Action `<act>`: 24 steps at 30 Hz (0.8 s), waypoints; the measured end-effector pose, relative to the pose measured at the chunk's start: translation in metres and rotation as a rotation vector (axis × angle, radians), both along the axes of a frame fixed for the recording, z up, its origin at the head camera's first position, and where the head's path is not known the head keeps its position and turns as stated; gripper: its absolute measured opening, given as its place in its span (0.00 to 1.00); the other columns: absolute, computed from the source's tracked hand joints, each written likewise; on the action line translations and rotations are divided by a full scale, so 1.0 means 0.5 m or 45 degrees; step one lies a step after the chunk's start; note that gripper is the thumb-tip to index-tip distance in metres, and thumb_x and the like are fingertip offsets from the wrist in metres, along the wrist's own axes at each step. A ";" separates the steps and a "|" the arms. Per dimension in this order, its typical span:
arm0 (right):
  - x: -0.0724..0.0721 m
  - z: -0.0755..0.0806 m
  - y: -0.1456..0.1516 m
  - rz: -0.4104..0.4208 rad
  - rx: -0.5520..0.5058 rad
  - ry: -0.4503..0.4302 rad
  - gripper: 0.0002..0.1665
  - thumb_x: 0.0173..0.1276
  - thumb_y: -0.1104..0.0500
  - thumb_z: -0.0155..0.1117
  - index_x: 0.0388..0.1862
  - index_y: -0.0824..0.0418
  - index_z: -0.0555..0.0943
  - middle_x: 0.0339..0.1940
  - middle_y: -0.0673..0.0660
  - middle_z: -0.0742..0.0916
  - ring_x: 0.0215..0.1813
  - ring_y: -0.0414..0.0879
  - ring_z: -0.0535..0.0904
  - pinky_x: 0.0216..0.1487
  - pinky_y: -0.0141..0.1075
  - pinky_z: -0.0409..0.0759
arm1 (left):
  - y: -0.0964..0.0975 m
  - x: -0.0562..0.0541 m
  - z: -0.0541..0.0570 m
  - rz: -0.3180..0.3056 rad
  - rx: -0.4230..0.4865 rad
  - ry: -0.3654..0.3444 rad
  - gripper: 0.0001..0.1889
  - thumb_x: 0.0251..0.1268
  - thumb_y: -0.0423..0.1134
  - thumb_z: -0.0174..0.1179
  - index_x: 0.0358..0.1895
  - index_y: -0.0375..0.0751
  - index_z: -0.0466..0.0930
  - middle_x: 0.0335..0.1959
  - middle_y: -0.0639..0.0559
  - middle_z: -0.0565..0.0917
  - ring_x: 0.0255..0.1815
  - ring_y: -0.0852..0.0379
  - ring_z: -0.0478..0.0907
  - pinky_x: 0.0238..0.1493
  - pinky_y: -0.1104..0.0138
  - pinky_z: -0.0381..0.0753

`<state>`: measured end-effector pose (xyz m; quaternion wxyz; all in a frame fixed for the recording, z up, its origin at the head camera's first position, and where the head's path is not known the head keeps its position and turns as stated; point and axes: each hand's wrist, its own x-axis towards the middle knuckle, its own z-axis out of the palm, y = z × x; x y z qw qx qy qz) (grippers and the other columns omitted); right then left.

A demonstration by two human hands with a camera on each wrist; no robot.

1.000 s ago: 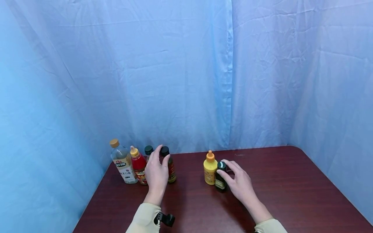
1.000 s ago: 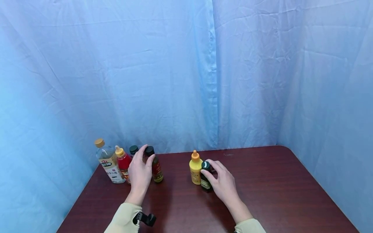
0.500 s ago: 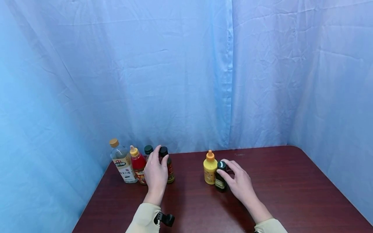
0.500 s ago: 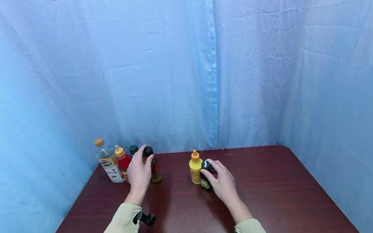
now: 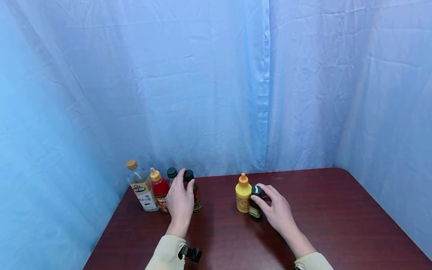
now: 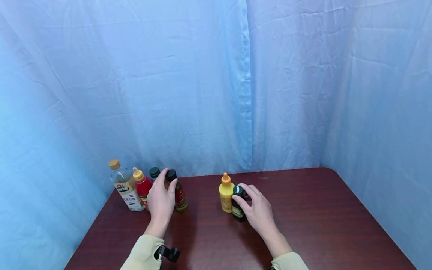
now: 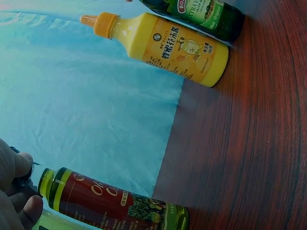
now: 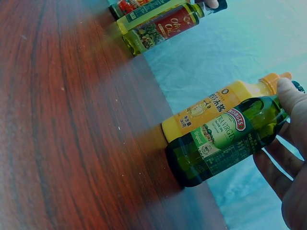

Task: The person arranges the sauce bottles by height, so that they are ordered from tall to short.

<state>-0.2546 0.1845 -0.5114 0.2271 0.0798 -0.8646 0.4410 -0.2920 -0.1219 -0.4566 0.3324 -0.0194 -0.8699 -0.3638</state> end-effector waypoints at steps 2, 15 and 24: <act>-0.001 0.000 0.000 0.001 -0.001 0.001 0.24 0.79 0.48 0.75 0.69 0.53 0.86 0.52 0.47 0.88 0.55 0.45 0.87 0.53 0.45 0.90 | 0.000 0.000 0.001 -0.001 0.000 -0.013 0.27 0.78 0.41 0.72 0.75 0.43 0.80 0.67 0.39 0.86 0.58 0.37 0.88 0.57 0.39 0.88; -0.001 0.000 0.000 0.003 0.004 0.015 0.24 0.79 0.50 0.76 0.68 0.56 0.86 0.51 0.47 0.88 0.54 0.46 0.87 0.52 0.43 0.90 | 0.000 0.006 0.011 0.000 -0.031 -0.007 0.29 0.76 0.38 0.74 0.76 0.43 0.80 0.71 0.41 0.84 0.64 0.38 0.86 0.60 0.40 0.87; 0.000 0.001 0.000 0.007 0.009 0.002 0.24 0.79 0.49 0.76 0.68 0.55 0.86 0.52 0.47 0.88 0.55 0.45 0.87 0.53 0.43 0.90 | 0.007 0.017 0.022 0.009 -0.139 0.174 0.29 0.73 0.37 0.76 0.74 0.41 0.81 0.72 0.42 0.84 0.70 0.41 0.82 0.62 0.43 0.87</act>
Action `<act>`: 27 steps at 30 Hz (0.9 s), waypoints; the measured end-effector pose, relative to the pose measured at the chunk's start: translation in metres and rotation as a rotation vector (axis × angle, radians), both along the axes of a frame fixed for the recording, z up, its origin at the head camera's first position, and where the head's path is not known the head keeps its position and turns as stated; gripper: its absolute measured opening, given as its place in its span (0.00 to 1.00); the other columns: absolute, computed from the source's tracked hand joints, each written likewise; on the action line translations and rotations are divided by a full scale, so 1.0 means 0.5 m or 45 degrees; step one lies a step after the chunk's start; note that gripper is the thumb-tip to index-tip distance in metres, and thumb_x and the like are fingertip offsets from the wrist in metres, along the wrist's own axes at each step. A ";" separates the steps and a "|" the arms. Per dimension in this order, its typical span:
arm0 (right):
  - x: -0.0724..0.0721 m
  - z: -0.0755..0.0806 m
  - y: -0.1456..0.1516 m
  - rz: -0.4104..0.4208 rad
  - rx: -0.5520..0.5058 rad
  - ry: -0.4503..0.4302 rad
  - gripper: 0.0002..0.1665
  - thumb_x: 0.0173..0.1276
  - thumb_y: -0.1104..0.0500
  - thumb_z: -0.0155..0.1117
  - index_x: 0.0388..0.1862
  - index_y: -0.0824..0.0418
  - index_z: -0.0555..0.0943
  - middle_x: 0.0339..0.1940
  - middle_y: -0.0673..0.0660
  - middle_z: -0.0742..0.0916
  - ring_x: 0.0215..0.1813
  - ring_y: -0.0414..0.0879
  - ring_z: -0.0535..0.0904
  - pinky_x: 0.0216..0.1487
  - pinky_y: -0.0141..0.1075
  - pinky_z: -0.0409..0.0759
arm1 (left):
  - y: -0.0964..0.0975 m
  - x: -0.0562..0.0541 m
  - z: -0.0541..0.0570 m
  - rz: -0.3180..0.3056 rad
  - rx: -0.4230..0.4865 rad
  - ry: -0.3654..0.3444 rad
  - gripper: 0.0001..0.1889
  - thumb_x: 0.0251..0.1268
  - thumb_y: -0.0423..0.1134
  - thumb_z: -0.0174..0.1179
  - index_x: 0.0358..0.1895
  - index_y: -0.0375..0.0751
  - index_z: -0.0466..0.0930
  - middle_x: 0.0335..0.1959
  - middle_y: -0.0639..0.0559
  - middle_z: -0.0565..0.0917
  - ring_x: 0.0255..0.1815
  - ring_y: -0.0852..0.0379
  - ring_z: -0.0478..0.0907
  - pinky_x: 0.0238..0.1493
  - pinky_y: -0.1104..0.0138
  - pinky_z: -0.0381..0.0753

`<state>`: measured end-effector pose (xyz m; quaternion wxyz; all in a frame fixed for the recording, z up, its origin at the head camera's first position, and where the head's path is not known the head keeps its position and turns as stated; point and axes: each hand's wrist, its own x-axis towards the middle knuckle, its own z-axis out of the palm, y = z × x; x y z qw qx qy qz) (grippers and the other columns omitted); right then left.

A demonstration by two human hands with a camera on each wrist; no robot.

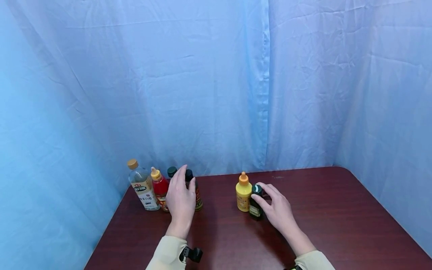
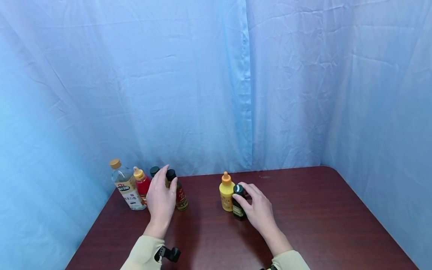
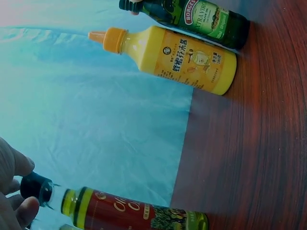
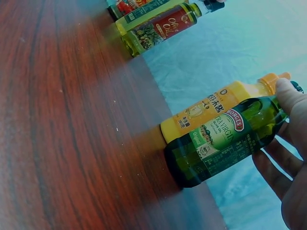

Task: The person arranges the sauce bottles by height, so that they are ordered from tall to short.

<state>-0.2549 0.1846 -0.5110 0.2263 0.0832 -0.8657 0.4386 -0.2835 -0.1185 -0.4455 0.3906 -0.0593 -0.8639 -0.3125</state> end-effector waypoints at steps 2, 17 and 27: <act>0.001 0.002 0.000 0.002 0.007 -0.001 0.24 0.79 0.49 0.75 0.68 0.54 0.86 0.52 0.47 0.88 0.55 0.45 0.87 0.53 0.44 0.90 | 0.003 0.004 0.002 -0.003 -0.023 0.047 0.29 0.73 0.37 0.77 0.74 0.40 0.81 0.72 0.42 0.83 0.71 0.41 0.81 0.62 0.44 0.87; 0.016 0.008 0.024 -0.003 0.062 0.042 0.21 0.79 0.51 0.76 0.67 0.52 0.86 0.52 0.45 0.88 0.54 0.45 0.88 0.51 0.43 0.90 | 0.066 0.030 0.012 -0.125 -0.034 0.283 0.27 0.70 0.38 0.79 0.70 0.38 0.84 0.67 0.43 0.84 0.67 0.43 0.79 0.57 0.51 0.90; 0.020 0.009 0.039 -0.016 0.069 0.029 0.21 0.79 0.50 0.76 0.67 0.51 0.87 0.51 0.44 0.88 0.54 0.44 0.88 0.51 0.44 0.90 | 0.140 0.032 0.000 -0.249 -0.065 0.045 0.32 0.72 0.45 0.78 0.75 0.39 0.80 0.67 0.42 0.83 0.69 0.42 0.78 0.60 0.50 0.88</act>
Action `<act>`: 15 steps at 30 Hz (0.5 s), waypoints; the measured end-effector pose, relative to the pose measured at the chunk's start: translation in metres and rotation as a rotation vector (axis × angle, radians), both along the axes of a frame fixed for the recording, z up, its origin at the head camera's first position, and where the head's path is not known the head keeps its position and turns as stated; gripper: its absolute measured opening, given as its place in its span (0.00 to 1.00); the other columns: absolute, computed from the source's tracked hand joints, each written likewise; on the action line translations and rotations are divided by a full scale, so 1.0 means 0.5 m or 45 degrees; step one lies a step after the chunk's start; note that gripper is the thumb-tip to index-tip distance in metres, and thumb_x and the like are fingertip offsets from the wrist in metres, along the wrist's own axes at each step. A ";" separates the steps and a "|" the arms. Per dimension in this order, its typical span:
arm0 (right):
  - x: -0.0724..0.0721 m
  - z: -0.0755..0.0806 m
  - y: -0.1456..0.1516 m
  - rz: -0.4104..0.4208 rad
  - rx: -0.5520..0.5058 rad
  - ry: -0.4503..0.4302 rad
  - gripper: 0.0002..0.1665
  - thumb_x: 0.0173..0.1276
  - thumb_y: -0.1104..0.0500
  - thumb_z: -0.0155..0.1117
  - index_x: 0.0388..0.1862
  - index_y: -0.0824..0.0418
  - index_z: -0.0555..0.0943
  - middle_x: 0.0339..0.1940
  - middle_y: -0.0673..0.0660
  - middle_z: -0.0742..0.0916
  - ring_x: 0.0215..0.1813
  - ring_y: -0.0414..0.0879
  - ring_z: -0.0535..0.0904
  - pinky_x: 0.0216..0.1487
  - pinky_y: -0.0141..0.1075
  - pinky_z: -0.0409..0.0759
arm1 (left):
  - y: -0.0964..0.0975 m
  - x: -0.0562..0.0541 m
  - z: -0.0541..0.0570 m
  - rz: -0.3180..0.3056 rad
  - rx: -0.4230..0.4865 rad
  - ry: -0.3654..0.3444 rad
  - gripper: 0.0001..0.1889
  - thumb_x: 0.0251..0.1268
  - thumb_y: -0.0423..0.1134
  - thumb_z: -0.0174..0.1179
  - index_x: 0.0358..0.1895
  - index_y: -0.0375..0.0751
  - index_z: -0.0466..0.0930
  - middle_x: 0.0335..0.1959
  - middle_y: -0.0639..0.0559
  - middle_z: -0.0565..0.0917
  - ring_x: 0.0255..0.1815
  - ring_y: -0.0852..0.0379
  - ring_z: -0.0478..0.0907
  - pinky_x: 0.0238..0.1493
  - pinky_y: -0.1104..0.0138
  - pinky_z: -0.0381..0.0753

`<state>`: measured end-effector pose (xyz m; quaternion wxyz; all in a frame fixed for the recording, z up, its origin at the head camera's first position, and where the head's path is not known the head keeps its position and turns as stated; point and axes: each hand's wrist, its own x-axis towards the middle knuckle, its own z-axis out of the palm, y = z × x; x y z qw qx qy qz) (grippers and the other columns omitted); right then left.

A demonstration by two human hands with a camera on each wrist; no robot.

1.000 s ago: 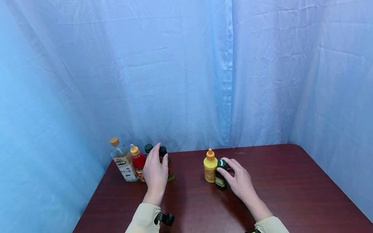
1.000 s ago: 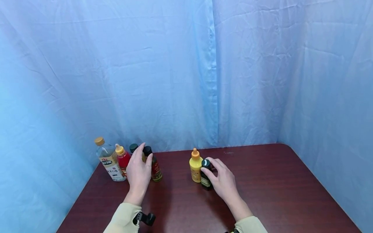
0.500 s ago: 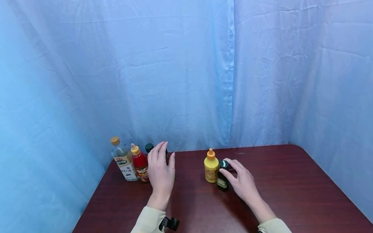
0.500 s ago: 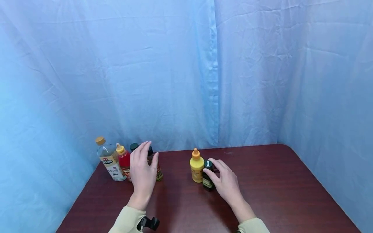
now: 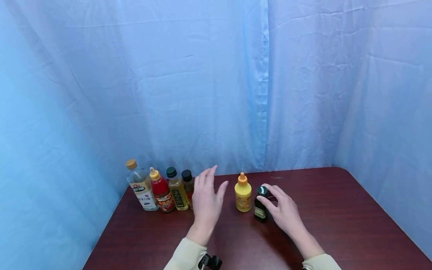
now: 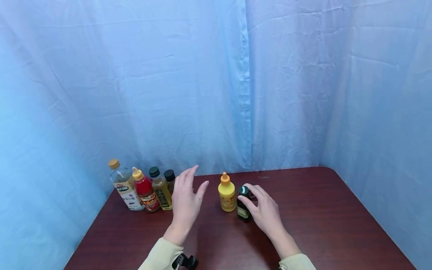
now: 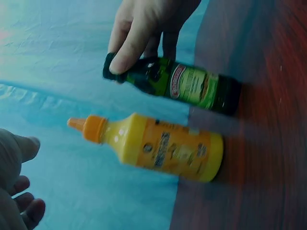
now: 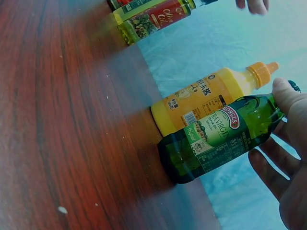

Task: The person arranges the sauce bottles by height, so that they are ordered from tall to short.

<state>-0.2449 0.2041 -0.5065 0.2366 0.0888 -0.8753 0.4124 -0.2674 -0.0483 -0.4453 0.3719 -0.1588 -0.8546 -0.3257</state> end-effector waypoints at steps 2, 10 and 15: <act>0.000 0.000 0.001 -0.001 0.001 -0.009 0.22 0.79 0.50 0.76 0.67 0.51 0.87 0.51 0.45 0.88 0.54 0.44 0.88 0.52 0.45 0.90 | 0.017 -0.004 -0.005 -0.019 -0.011 -0.101 0.33 0.73 0.48 0.77 0.76 0.41 0.79 0.68 0.42 0.82 0.69 0.43 0.78 0.61 0.49 0.88; 0.000 -0.001 -0.001 -0.002 -0.012 -0.007 0.23 0.79 0.51 0.76 0.68 0.53 0.86 0.51 0.46 0.88 0.54 0.45 0.88 0.52 0.45 0.91 | 0.079 -0.031 -0.024 -0.086 0.026 -0.387 0.35 0.72 0.51 0.77 0.78 0.45 0.78 0.70 0.45 0.83 0.69 0.45 0.79 0.63 0.47 0.87; -0.002 -0.003 0.000 -0.005 -0.015 -0.017 0.23 0.79 0.51 0.76 0.68 0.53 0.86 0.52 0.46 0.88 0.55 0.45 0.88 0.51 0.46 0.90 | 0.101 -0.042 -0.034 -0.108 0.054 -0.431 0.35 0.71 0.51 0.78 0.77 0.44 0.80 0.68 0.47 0.84 0.68 0.46 0.80 0.63 0.48 0.86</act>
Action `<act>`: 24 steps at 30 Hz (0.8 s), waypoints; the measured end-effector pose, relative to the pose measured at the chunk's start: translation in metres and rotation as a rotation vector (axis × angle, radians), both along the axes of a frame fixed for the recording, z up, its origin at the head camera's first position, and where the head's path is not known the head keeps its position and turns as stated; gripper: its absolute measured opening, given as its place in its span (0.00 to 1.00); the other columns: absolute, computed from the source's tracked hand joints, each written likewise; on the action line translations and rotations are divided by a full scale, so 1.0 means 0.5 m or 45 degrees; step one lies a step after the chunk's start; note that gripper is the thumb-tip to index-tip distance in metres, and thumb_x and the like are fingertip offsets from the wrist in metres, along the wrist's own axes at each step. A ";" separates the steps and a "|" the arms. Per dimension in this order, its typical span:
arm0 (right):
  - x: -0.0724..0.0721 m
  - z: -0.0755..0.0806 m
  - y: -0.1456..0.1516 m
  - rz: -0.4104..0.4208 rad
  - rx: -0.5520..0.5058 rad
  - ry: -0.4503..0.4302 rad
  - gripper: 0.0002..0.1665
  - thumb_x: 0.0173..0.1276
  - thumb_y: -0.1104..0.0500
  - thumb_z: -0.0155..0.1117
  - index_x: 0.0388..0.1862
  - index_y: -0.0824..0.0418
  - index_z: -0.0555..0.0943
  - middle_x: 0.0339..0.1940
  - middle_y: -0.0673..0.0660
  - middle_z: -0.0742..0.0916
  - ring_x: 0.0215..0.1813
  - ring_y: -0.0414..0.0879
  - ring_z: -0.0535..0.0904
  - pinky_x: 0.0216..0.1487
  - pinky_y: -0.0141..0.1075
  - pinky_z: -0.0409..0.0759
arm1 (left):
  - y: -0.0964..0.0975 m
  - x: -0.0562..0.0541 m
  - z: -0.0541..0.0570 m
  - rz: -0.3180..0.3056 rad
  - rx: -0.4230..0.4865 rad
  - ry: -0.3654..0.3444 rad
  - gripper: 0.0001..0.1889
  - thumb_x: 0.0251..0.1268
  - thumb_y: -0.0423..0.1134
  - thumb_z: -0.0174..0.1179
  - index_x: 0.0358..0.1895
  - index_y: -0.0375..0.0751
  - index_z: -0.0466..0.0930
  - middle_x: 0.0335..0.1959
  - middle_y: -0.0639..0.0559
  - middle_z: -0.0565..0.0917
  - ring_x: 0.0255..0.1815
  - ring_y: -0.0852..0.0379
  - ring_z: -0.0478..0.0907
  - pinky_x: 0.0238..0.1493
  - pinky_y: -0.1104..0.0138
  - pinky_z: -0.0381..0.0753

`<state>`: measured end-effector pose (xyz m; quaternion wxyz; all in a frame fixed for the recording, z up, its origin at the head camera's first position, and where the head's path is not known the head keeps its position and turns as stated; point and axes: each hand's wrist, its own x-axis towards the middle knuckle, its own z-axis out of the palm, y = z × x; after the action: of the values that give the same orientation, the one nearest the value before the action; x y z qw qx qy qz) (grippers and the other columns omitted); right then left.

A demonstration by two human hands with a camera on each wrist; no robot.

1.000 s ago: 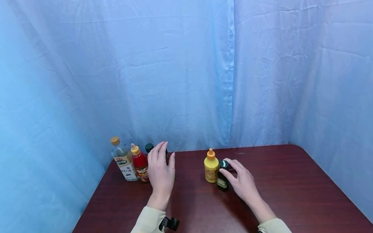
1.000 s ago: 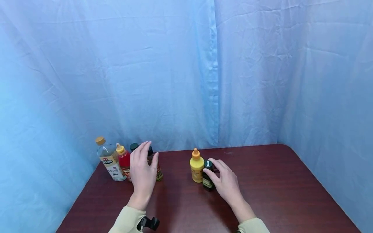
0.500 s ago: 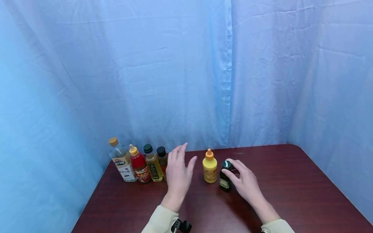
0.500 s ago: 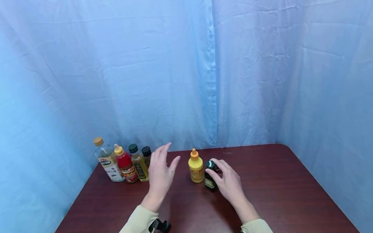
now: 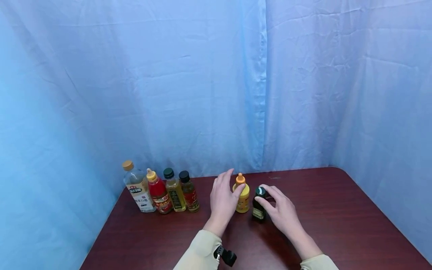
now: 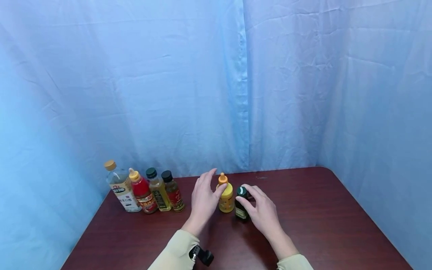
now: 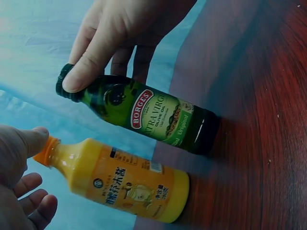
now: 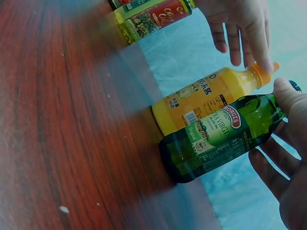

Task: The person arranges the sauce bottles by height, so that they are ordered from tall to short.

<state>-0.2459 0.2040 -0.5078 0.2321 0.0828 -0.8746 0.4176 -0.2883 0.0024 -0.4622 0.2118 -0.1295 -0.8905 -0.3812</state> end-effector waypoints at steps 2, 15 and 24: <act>0.000 0.000 -0.001 0.000 0.000 -0.004 0.23 0.79 0.50 0.75 0.69 0.53 0.86 0.52 0.46 0.88 0.55 0.45 0.88 0.52 0.46 0.90 | 0.004 -0.001 -0.003 -0.003 0.008 -0.011 0.34 0.71 0.51 0.78 0.76 0.45 0.80 0.68 0.47 0.84 0.67 0.46 0.80 0.62 0.48 0.86; 0.001 -0.001 0.000 0.000 -0.002 -0.011 0.22 0.80 0.50 0.75 0.68 0.51 0.86 0.51 0.46 0.88 0.55 0.44 0.88 0.52 0.45 0.90 | 0.017 0.000 -0.009 0.008 0.039 0.004 0.28 0.71 0.47 0.79 0.71 0.47 0.84 0.63 0.50 0.87 0.62 0.48 0.83 0.59 0.48 0.87; 0.001 0.001 -0.001 -0.004 0.002 -0.001 0.21 0.80 0.50 0.75 0.68 0.51 0.86 0.51 0.45 0.88 0.55 0.45 0.88 0.52 0.46 0.90 | 0.019 -0.001 -0.014 0.010 0.026 0.036 0.24 0.71 0.46 0.79 0.67 0.49 0.86 0.60 0.52 0.89 0.56 0.49 0.85 0.54 0.50 0.87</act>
<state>-0.2453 0.2038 -0.5074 0.2323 0.0813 -0.8752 0.4165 -0.2886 0.0119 -0.4690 0.2273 -0.1291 -0.8840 -0.3875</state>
